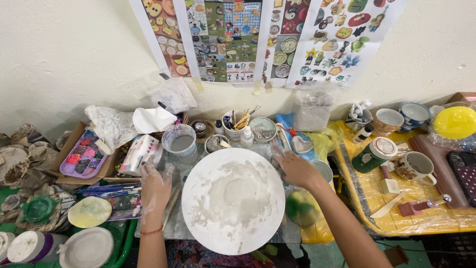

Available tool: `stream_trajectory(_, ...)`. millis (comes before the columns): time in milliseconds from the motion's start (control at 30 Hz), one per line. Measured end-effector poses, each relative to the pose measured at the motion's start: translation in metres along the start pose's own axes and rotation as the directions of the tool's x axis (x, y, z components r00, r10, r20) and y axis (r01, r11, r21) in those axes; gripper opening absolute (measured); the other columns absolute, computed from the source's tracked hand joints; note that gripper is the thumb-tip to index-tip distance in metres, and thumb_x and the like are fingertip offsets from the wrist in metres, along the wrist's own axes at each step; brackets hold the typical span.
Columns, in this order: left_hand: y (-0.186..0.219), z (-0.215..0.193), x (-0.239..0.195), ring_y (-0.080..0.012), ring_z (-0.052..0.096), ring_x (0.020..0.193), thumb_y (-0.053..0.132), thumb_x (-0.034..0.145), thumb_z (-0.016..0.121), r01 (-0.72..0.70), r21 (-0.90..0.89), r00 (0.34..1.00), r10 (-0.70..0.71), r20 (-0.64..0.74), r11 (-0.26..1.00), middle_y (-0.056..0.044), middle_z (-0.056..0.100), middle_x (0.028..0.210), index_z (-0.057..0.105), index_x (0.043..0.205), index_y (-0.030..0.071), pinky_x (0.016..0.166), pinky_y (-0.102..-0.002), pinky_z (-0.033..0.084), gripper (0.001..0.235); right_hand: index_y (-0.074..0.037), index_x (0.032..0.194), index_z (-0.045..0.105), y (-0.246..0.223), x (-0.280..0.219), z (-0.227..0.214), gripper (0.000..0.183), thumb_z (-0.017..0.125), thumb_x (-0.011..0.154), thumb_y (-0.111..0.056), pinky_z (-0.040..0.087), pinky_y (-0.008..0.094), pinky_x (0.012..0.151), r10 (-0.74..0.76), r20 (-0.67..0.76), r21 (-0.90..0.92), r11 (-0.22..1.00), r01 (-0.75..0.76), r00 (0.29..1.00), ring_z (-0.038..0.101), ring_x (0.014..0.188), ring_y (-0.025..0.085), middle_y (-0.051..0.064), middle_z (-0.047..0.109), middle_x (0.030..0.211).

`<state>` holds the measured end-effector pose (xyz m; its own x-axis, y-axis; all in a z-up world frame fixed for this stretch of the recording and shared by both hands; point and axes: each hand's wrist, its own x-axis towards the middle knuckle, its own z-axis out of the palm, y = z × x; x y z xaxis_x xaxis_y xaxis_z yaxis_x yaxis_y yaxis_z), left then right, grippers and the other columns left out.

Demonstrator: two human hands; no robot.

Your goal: The person works with a piece of clay on a plate by hand, repeatedly pressing, rolling, and shaping it into a sphere and then a cylinder.

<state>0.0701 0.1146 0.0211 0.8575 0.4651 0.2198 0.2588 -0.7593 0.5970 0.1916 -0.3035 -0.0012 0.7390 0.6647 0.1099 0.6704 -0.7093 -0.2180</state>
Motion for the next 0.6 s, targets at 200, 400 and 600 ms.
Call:
stream_trajectory(200, 0.022, -0.02, -0.016, -0.0498, 0.049, 0.129, 0.031, 0.098, 0.062, -0.097, -0.083, 0.994, 0.092, -0.063, 0.992, -0.03, 0.046, 0.144, 0.039, 0.147, -0.005, 0.102, -0.053, 0.044, 0.065, -0.012, 0.135, 0.054, 0.002, 0.013, -0.009, 0.055, 0.069, 0.087, -0.035, 0.05, 0.048, 0.098, 0.142, 0.121, 0.094, 0.984, -0.154, 0.982, 0.065, 0.117, 0.039, 0.018, 0.069, 0.124)
stream_trajectory(400, 0.06, -0.038, -0.034, -0.0318, 0.061, 0.122, 0.023, 0.095, 0.059, -0.014, -0.458, 0.998, -0.014, -0.056, 0.889, -0.02, 0.052, 0.143, 0.042, 0.147, 0.001, 0.101, -0.045, 0.052, 0.059, -0.01, 0.125, 0.059, -0.006, 0.002, -0.049, 0.038, 0.072, 0.091, -0.02, 0.059, 0.035, 0.086, 0.369, -0.062, 0.634, 0.732, -0.249, 0.927, 0.074, 0.1, 0.022, 0.012, 0.075, 0.113)
stream_trajectory(600, 0.145, 0.006, -0.086, -0.0277, 0.05, 0.14, 0.023, 0.105, 0.058, -0.245, -0.895, 0.863, 0.504, -0.027, 0.372, -0.018, 0.048, 0.15, 0.031, 0.153, -0.001, 0.119, -0.045, 0.043, 0.06, -0.02, 0.136, 0.055, -0.066, -0.03, -0.076, 0.044, 0.061, 0.093, -0.021, 0.06, 0.03, 0.076, 0.316, 0.107, 0.971, 0.172, -0.168, 0.943, 0.069, 0.093, 0.016, 0.003, 0.07, 0.114)
